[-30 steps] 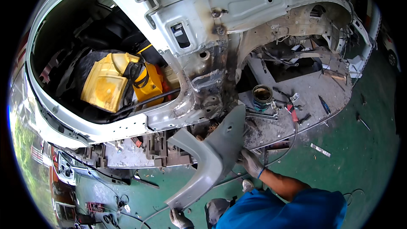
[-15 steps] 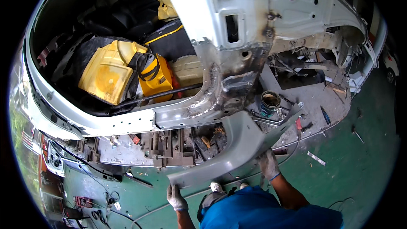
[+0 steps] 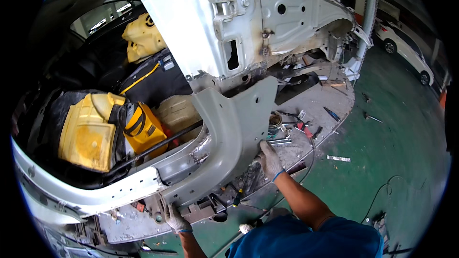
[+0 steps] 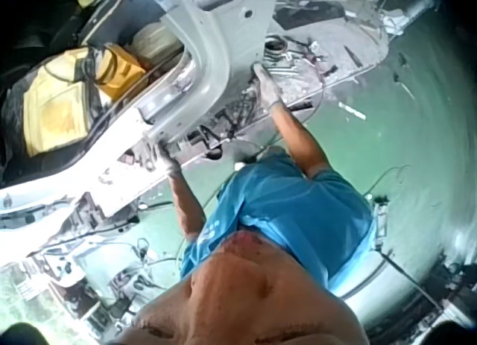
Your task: The person repeatedly positions a metal panel against the front inner structure of a white car, aligning holes and edges, then removes it to reposition. A second person joins to assist with alignment and points to fitment areas. The panel is handled multiple times without being fastened.
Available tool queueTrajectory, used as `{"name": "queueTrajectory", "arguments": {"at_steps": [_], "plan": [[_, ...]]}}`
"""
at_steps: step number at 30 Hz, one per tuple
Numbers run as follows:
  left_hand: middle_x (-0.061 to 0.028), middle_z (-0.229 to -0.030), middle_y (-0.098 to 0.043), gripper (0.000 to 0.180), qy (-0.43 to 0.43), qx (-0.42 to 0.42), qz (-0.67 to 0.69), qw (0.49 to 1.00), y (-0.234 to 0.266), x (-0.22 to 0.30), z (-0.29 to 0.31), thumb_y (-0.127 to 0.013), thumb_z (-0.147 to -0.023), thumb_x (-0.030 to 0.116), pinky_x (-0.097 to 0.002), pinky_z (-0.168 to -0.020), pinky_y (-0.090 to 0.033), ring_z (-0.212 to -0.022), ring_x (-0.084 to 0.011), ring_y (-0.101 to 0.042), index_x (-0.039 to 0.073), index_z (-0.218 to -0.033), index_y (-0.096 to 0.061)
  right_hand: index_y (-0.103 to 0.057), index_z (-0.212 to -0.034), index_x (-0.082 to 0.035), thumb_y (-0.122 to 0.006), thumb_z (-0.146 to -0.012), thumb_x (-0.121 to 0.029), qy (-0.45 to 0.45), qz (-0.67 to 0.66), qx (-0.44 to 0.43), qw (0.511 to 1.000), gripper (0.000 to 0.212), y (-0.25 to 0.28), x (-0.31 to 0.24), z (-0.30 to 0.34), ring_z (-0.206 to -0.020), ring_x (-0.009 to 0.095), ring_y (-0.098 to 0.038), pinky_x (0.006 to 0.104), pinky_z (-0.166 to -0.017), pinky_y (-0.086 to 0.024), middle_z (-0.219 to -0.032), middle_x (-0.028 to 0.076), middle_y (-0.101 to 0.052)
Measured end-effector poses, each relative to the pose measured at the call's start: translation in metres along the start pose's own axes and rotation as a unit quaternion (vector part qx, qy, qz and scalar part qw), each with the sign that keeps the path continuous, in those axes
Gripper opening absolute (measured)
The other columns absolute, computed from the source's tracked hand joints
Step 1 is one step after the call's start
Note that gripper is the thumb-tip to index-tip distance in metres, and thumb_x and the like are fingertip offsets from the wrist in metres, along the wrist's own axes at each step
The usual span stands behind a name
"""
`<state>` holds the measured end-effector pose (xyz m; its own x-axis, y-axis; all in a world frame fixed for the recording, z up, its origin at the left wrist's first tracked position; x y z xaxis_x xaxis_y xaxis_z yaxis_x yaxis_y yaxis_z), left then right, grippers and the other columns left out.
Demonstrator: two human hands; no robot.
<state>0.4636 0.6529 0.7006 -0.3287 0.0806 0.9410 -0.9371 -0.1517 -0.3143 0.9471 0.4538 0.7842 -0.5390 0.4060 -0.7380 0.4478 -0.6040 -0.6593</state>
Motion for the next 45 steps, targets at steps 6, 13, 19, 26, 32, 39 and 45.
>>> {"name": "queueTrajectory", "arguments": {"at_steps": [6,13,19,26,32,39,45], "plan": [[-0.0066,-0.112,-0.074,0.034,-0.039,-0.033,0.003,0.999,-0.041,0.02,-0.045,-0.07,-0.103,0.022,-0.0313,-0.083,-0.052,-0.096,-0.0163,-0.067,0.0,-0.129,-0.07,-0.047,-0.156,-0.011,-0.072,-0.1,-0.046,0.002,0.042,0.024,0.999,0.07,-0.032,-0.013,-0.013,-0.137,0.026,-0.054,0.0486,-0.113,-0.041,-0.152,0.004,-0.057],[-0.0105,-0.116,-0.073,0.034,-0.03,-0.035,-0.02,0.999,-0.065,0.039,-0.066,-0.066,-0.106,0.019,-0.0335,-0.09,-0.053,-0.101,-0.018,-0.067,-0.005,-0.131,-0.067,-0.05,-0.154,-0.009,-0.074,-0.1,-0.043,0.027,0.05,0.049,0.997,0.068,-0.048,-0.013,-0.035,-0.135,0.024,-0.054,0.0453,-0.112,-0.043,-0.148,0.005,-0.059],[-0.0106,-0.113,-0.072,0.038,-0.066,-0.018,-0.077,0.995,-0.066,0.042,-0.068,-0.064,-0.105,0.024,-0.0356,-0.089,-0.052,-0.098,-0.0194,-0.064,-0.005,-0.13,-0.066,-0.051,-0.153,-0.009,-0.076,-0.098,-0.043,0.046,0.078,0.075,0.993,0.07,-0.048,-0.011,-0.037,-0.132,0.022,-0.054,0.0428,-0.109,-0.044,-0.146,0.006,-0.06],[-0.0176,-0.124,-0.07,0.043,-0.081,0.006,-0.138,0.987,-0.075,0.052,-0.061,-0.059,-0.108,0.024,-0.038,-0.098,-0.051,-0.106,-0.0255,-0.065,-0.009,-0.136,-0.06,-0.046,-0.158,-0.019,-0.072,-0.1,-0.042,0.076,0.08,0.075,0.991,0.068,-0.057,-0.017,-0.037,-0.141,0.023,-0.048,0.0512,-0.108,-0.043,-0.154,0.002,-0.053],[-0.0208,-0.127,-0.07,0.043,-0.095,-0.006,-0.169,0.981,-0.078,0.053,-0.063,-0.058,-0.109,0.023,-0.0388,-0.098,-0.052,-0.107,-0.0278,-0.066,-0.011,-0.136,-0.059,-0.044,-0.16,-0.019,-0.072,-0.099,-0.044,0.104,0.08,0.07,0.989,0.072,-0.065,-0.026,-0.036,-0.143,0.023,-0.047,0.0519,-0.11,-0.04,-0.157,0.003,-0.052],[-0.0217,-0.122,-0.071,0.047,-0.101,0.025,-0.213,0.971,-0.081,0.055,-0.067,-0.06,-0.108,0.027,-0.0398,-0.096,-0.054,-0.103,-0.028,-0.068,-0.011,-0.135,-0.057,-0.045,-0.159,-0.006,-0.069,-0.103,-0.031,0.185,0.057,0.044,0.98,0.065,-0.074,-0.04,-0.035,-0.138,0.021,-0.051,0.0417,-0.114,-0.04,-0.152,0.008,-0.056],[-0.0203,-0.112,-0.074,0.044,-0.089,0.065,-0.187,0.976,-0.089,0.065,-0.057,-0.067,-0.101,0.029,-0.0441,-0.085,-0.057,-0.092,-0.0289,-0.07,-0.011,-0.118,-0.063,-0.031,-0.166,-0.006,-0.076,-0.095,-0.043,0.133,0.179,0.073,0.972,0.091,-0.049,-0.025,-0.047,-0.124,0.028,-0.064,0.0371,-0.105,-0.049,-0.139,0.019,-0.067]]}}
Point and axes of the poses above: each hand's wrist, its own z-axis away from the middle knuckle, its own y-axis out of the back of the hand, x = y × z, the point moved 8 cm from there along -z, towards the middle knuckle
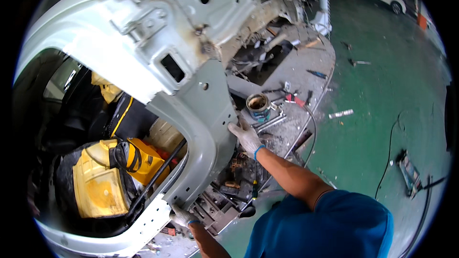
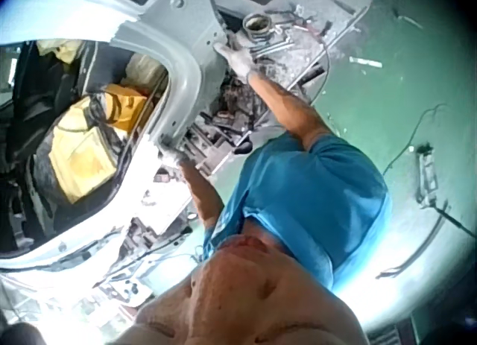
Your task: The person repeatedly positions a metal panel against the front inner structure of a white car, aligning holes and edges, then removes it to reposition. A second person joins to assist with alignment and points to fitment areas. The panel is handled multiple times without being fastened.
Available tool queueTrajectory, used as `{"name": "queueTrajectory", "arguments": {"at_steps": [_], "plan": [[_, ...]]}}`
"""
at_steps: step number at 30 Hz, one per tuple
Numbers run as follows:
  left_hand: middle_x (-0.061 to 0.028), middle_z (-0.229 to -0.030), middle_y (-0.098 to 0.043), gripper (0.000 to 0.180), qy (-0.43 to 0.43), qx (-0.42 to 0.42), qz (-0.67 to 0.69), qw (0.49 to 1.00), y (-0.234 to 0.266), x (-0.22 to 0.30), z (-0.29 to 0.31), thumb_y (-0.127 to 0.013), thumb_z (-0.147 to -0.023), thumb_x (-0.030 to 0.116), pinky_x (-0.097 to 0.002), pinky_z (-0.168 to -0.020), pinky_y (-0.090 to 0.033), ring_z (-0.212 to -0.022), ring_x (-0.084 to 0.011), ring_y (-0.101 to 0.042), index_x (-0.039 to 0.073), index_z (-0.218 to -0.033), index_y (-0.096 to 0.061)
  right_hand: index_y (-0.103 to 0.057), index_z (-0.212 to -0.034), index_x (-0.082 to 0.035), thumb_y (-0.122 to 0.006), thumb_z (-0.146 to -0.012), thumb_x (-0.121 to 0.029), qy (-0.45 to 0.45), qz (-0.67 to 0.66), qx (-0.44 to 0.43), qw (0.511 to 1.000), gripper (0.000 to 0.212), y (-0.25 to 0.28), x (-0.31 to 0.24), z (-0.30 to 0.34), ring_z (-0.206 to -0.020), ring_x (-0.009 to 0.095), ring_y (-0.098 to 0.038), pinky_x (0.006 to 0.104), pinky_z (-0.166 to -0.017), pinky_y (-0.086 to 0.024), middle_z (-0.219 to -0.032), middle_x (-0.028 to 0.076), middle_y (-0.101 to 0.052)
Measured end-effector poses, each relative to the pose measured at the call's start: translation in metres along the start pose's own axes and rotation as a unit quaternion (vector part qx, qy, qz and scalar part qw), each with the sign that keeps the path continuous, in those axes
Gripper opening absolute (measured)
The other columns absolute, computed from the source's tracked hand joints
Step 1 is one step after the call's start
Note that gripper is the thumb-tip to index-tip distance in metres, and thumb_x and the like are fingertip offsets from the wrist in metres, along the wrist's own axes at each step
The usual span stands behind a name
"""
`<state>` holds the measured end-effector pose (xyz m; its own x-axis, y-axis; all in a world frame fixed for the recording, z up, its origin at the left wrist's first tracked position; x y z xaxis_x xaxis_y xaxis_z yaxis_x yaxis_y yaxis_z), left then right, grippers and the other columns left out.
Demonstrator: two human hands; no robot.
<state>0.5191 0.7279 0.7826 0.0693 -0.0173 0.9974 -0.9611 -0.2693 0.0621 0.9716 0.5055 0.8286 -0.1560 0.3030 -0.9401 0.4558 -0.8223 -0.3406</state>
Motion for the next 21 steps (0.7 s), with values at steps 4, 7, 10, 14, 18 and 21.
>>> {"name": "queueTrajectory", "arguments": {"at_steps": [4,7,10,14,18,21], "plan": [[-0.0192,-0.108,-0.074,0.046,0.018,0.019,-0.003,1.0,-0.006,0.003,0.005,-0.071,-0.098,0.031,-0.045,-0.085,-0.057,-0.092,-0.0294,-0.07,-0.011,-0.117,-0.06,-0.023,-0.166,-0.001,-0.083,-0.083,-0.052,0.109,0.085,0.013,0.99,0.115,0.003,-0.01,0.009,-0.129,0.039,-0.064,0.0411,-0.106,-0.051,-0.138,0.03,-0.065],[-0.0211,-0.111,-0.072,0.049,0.007,0.035,0.013,0.999,-0.008,0.0,0.003,-0.076,-0.095,0.03,-0.0471,-0.085,-0.057,-0.094,-0.0314,-0.07,-0.01,-0.117,-0.058,-0.023,-0.165,0.0,-0.086,-0.074,-0.059,0.039,0.192,0.032,0.98,0.125,0.003,-0.008,0.009,-0.129,0.044,-0.064,0.0454,-0.107,-0.052,-0.144,0.035,-0.058],[-0.0226,-0.116,-0.07,0.048,0.013,0.031,0.021,0.999,-0.009,-0.009,-0.006,-0.076,-0.095,0.029,-0.0488,-0.087,-0.056,-0.096,-0.0328,-0.069,-0.008,-0.12,-0.057,-0.019,-0.167,0.001,-0.09,-0.076,-0.039,-0.002,0.162,-0.016,0.987,0.122,0.0,-0.016,0.011,-0.143,0.035,-0.052,0.0387,-0.116,-0.043,-0.157,0.026,-0.05],[-0.022,-0.119,-0.069,0.048,0.023,0.007,0.015,1.0,-0.011,-0.015,-0.015,-0.073,-0.095,0.032,-0.0488,-0.085,-0.056,-0.099,-0.0331,-0.068,-0.003,-0.122,-0.057,-0.017,-0.167,0.002,-0.089,-0.076,-0.042,0.047,0.238,0.041,0.969,0.124,0.01,-0.042,0.018,-0.151,0.04,-0.043,0.0387,-0.123,-0.036,-0.162,0.03,-0.042],[-0.0189,-0.112,-0.072,0.042,0.042,0.012,-0.023,0.999,-0.005,-0.011,-0.012,-0.069,-0.098,0.031,-0.0473,-0.089,-0.056,-0.098,-0.0297,-0.07,-0.006,-0.117,-0.061,-0.013,-0.166,0.008,-0.086,-0.076,-0.046,0.025,0.226,0.019,0.974,0.129,0.008,-0.041,0.019,-0.155,0.044,-0.035,0.0403,-0.125,-0.033,-0.165,0.036,-0.032],[-0.0164,-0.112,-0.073,0.041,0.024,0.006,-0.062,0.998,-0.004,0.0,-0.007,-0.066,-0.099,0.033,-0.0458,-0.087,-0.055,-0.099,-0.0285,-0.07,-0.005,-0.116,-0.065,-0.015,-0.165,0.008,-0.084,-0.073,-0.055,0.048,0.239,0.047,0.969,0.131,0.008,-0.043,0.018,-0.157,0.044,-0.029,0.0441,-0.125,-0.034,-0.166,0.037,-0.029]]}}
Point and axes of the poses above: each hand's wrist, its own z-axis away from the middle knuckle, its own y-axis out of the back of the hand, x = y × z, the point moved 8 cm from there along -z, towards the middle knuckle
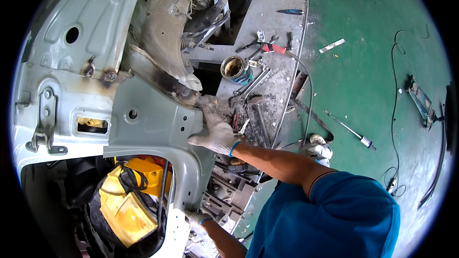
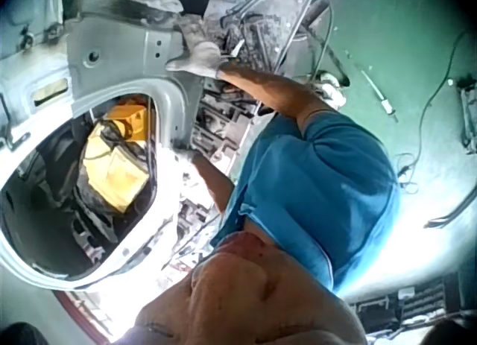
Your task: The person repeatedly positions a metal panel against the front inner structure of a white car, aligning holes and edges, then removes it to reposition. A second person joins to assist with alignment and points to fitment areas. The panel is handled multiple times without being fastened.
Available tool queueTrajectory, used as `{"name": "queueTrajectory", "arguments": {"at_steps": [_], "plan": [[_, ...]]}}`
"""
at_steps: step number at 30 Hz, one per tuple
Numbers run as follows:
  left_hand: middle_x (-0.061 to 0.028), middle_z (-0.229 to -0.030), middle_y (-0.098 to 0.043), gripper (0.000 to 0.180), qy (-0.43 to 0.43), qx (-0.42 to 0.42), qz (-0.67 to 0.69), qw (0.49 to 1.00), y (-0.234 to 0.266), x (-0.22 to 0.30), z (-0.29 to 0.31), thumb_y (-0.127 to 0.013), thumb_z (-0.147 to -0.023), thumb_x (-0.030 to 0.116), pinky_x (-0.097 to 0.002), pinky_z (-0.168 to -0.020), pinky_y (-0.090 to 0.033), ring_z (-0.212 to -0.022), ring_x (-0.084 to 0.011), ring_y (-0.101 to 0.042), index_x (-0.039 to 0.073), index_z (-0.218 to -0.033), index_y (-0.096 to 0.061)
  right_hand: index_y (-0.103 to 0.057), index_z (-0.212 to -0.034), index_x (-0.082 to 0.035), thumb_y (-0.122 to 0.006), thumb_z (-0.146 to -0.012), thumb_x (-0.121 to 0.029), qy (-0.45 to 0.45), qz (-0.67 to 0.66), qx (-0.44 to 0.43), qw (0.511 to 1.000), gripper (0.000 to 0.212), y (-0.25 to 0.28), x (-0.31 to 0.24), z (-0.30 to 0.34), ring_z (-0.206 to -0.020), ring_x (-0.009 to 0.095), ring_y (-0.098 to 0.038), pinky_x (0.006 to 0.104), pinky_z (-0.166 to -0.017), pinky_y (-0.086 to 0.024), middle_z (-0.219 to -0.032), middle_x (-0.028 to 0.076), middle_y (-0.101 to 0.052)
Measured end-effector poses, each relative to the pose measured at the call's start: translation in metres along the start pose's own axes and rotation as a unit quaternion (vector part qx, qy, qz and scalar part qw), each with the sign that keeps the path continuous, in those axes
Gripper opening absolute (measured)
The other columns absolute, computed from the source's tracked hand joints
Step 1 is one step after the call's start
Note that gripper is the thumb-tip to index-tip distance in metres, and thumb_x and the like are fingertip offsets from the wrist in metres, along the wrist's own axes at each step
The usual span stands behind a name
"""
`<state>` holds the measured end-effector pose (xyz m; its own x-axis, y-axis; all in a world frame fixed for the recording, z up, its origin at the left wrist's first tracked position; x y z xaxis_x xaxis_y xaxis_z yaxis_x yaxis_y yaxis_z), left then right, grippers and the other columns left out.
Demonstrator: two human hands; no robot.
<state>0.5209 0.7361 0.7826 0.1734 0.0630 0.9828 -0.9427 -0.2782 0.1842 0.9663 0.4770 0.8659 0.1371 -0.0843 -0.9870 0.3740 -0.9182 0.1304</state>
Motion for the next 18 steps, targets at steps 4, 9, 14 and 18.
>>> {"name": "queueTrajectory", "arguments": {"at_steps": [4,9,14,18], "plan": [[-0.0119,-0.107,-0.073,0.039,-0.018,-0.012,0.007,1.0,-0.003,0.008,0.004,-0.065,-0.096,0.038,-0.0438,-0.078,-0.051,-0.091,-0.027,-0.067,0.002,-0.108,-0.074,-0.021,-0.163,0.009,-0.084,-0.073,-0.06,-0.021,-0.016,-0.019,0.999,0.13,-0.005,0.006,0.002,-0.149,0.046,-0.042,0.0446,-0.12,-0.041,-0.16,0.038,-0.037],[-0.0152,-0.11,-0.074,0.04,-0.011,-0.002,-0.001,1.0,-0.006,0.013,0.009,-0.067,-0.099,0.032,-0.0422,-0.079,-0.056,-0.093,-0.0271,-0.07,-0.003,-0.117,-0.066,-0.021,-0.164,0.008,-0.084,-0.074,-0.06,-0.02,-0.011,-0.009,1.0,0.13,0.001,0.001,0.002,-0.145,0.047,-0.047,0.046,-0.118,-0.043,-0.157,0.039,-0.041],[-0.0135,-0.116,-0.072,0.042,-0.011,-0.003,0.003,1.0,-0.008,0.018,0.015,-0.07,-0.096,0.034,-0.0458,-0.08,-0.054,-0.098,-0.0277,-0.068,0.001,-0.121,-0.068,-0.019,-0.165,0.006,-0.084,-0.073,-0.058,-0.012,-0.041,0.001,0.999,0.13,0.002,-0.005,0.001,-0.142,0.048,-0.05,0.0473,-0.115,-0.045,-0.156,0.039,-0.043],[-0.0117,-0.12,-0.072,0.044,-0.009,-0.031,-0.003,0.999,-0.006,0.019,0.012,-0.068,-0.096,0.04,-0.0462,-0.083,-0.051,-0.103,-0.0268,-0.066,0.004,-0.12,-0.072,-0.029,-0.161,0.009,-0.088,-0.071,-0.054,0.005,-0.02,0.042,0.999,0.125,0.003,-0.006,0.003,-0.132,0.046,-0.059,0.0434,-0.112,-0.048,-0.147,0.037,-0.053]]}}
Point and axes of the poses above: each hand's wrist, its own z-axis away from the middle knuckle, its own y-axis out of the back of the hand, x = y × z, the point moved 8 cm from there along -z, towards the middle knuckle
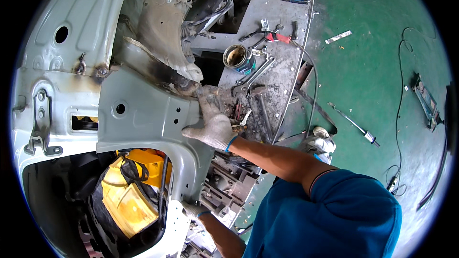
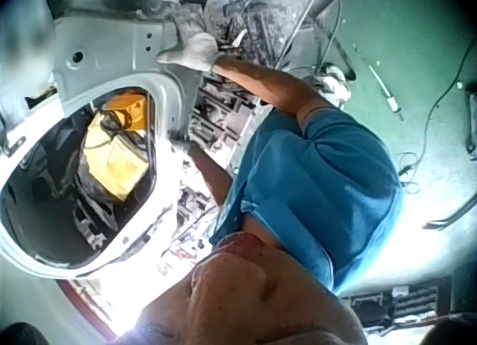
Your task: The person repeatedly positions a metal panel against the front inner structure of a white car, aligning holes and edges, then removes it to reposition. A second person joins to assist with alignment and points to fitment areas. The panel is handled multiple times without being fastened.
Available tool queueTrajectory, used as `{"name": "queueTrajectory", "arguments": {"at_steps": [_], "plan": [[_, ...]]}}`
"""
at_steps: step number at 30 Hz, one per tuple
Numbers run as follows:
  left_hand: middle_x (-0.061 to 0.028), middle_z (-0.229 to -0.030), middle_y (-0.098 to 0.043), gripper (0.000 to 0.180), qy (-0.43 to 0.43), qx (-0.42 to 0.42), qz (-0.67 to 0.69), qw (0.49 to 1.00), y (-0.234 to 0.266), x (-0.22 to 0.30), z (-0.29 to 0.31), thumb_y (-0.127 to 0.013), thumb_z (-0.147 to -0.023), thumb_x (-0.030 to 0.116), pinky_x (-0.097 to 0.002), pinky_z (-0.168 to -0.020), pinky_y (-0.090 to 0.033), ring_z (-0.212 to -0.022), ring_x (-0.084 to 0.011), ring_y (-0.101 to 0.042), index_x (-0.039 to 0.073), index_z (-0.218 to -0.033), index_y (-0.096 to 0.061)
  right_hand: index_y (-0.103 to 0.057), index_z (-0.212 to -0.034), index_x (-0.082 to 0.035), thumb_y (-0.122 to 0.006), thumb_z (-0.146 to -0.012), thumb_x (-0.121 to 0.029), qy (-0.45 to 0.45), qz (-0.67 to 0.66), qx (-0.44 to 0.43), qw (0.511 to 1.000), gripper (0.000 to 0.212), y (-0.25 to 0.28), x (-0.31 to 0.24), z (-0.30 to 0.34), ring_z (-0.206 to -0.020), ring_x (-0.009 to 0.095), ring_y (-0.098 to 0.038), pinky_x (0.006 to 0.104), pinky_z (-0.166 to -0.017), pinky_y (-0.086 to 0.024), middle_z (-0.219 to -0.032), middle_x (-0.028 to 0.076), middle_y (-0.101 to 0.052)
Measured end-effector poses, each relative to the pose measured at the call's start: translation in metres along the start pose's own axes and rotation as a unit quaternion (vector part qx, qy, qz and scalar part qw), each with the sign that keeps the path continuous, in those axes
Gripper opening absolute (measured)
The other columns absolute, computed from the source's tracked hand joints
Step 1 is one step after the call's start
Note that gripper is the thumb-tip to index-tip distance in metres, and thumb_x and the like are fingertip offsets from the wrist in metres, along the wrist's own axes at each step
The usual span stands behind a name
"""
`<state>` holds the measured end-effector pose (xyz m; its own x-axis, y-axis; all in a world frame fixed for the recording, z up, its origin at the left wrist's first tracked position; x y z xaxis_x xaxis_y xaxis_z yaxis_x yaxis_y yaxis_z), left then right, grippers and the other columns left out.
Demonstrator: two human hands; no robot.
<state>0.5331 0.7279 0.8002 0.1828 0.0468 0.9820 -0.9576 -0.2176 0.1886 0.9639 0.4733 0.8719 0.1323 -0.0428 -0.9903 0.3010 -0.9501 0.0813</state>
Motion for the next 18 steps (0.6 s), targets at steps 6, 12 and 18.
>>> {"name": "queueTrajectory", "arguments": {"at_steps": [6,12,18], "plan": [[-0.0115,-0.124,-0.072,0.048,-0.011,0.003,-0.028,1.0,0.003,0.001,-0.007,-0.062,-0.098,0.042,-0.0433,-0.083,-0.051,-0.105,-0.0275,-0.068,0.005,-0.127,-0.072,-0.033,-0.158,0.011,-0.089,-0.07,-0.056,-0.017,-0.021,-0.004,1.0,0.123,-0.002,0.004,0.003,-0.132,0.046,-0.058,0.0454,-0.111,-0.048,-0.143,0.036,-0.055],[-0.0124,-0.122,-0.073,0.048,-0.008,-0.01,-0.022,1.0,0.0,0.0,-0.011,-0.062,-0.1,0.039,-0.0411,-0.079,-0.053,-0.102,-0.0271,-0.069,0.003,-0.13,-0.069,-0.033,-0.158,0.011,-0.088,-0.072,-0.058,-0.024,0.001,-0.009,1.0,0.123,-0.002,-0.001,0.0,-0.137,0.046,-0.055,0.0453,-0.112,-0.048,-0.147,0.037,-0.053],[-0.0137,-0.123,-0.074,0.046,-0.002,-0.009,-0.03,1.0,0.002,-0.005,-0.019,-0.062,-0.101,0.037,-0.0382,-0.075,-0.053,-0.101,-0.0264,-0.07,0.003,-0.132,-0.067,-0.019,-0.166,0.004,-0.086,-0.073,-0.054,-0.065,-0.004,-0.071,0.995,0.128,0.002,-0.006,0.002,-0.146,0.048,-0.045,0.0454,-0.119,-0.043,-0.159,0.038,-0.039]]}}
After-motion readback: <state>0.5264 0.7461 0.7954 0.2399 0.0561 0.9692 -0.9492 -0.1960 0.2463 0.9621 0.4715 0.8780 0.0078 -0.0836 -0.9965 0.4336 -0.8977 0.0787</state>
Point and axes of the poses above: each hand's wrist, its own z-axis away from the middle knuckle, its own y-axis out of the back of the hand, x = y × z, the point moved 8 cm from there along -z, towards the middle knuckle
